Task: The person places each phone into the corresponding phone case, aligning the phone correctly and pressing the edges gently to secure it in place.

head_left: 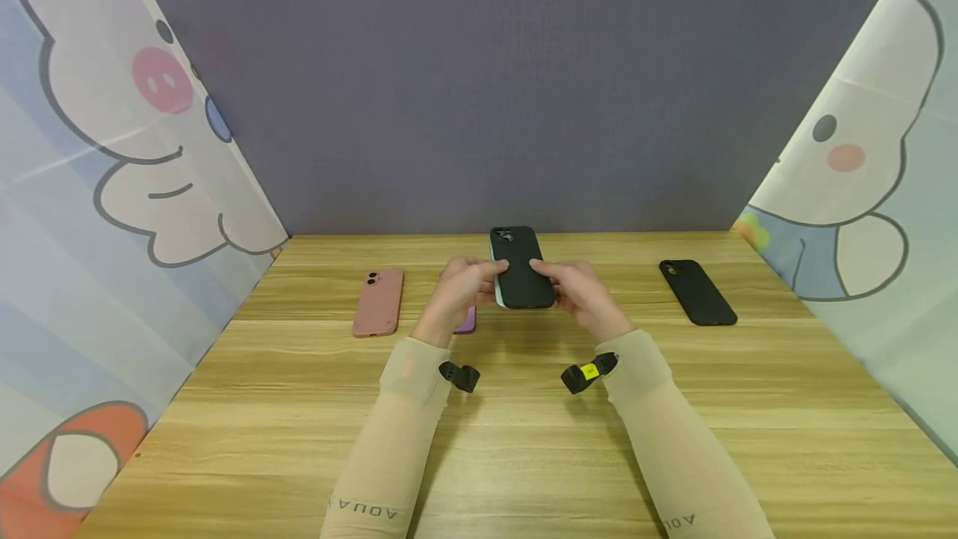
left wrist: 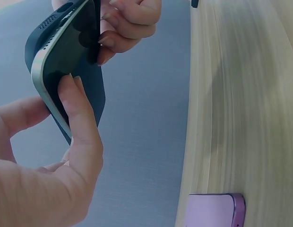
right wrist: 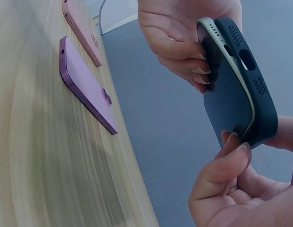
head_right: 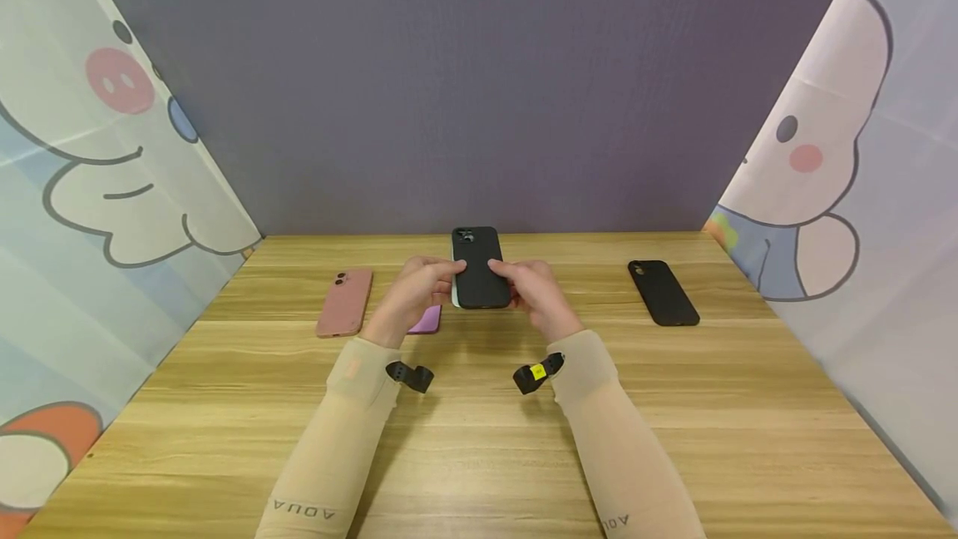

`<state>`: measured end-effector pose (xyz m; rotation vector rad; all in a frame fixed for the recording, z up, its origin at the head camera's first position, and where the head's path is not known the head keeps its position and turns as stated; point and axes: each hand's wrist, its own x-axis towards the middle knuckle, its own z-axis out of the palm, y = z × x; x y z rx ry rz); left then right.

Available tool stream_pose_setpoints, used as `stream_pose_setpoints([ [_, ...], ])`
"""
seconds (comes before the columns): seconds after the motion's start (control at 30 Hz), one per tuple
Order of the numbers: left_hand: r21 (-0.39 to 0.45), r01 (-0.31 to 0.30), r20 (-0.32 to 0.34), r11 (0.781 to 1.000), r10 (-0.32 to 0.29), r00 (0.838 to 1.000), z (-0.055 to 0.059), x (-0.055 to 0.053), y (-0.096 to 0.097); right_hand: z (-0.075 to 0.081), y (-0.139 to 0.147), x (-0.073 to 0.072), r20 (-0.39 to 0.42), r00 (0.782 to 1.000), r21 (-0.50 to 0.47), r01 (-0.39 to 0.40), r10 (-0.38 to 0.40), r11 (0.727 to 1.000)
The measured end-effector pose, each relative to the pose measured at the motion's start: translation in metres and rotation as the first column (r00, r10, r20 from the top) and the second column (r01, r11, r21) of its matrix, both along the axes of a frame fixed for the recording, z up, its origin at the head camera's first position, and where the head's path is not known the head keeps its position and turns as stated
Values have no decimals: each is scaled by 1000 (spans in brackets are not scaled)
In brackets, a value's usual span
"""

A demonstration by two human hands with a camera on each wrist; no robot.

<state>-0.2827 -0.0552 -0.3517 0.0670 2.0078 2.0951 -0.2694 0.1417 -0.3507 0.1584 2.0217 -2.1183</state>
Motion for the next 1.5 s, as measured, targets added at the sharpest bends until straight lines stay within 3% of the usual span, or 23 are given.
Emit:
stream_pose_setpoints([
  [0.93, 42, -36, -23, 998, 37, 999, 4, 1, -3, 0, 0, 1, -20, 998, -7, -57, 57, 998],
  [1.1, 78, -53, -25, 996, 55, 998, 5, 0, -4, 1, 0, 2, -6, 990, -18, -139, 139, 990],
  [1.3, 88, -100, -21, 991, 103, 994, 5, 0, -8, 2, 4, 3, 0, 962, -19, -275, 275, 961],
  [1.5, 91, -117, -20, 989, 120, 993, 6, 1, -9, 2, 9, 2, -20, 941, 3, -339, 339, 941],
])
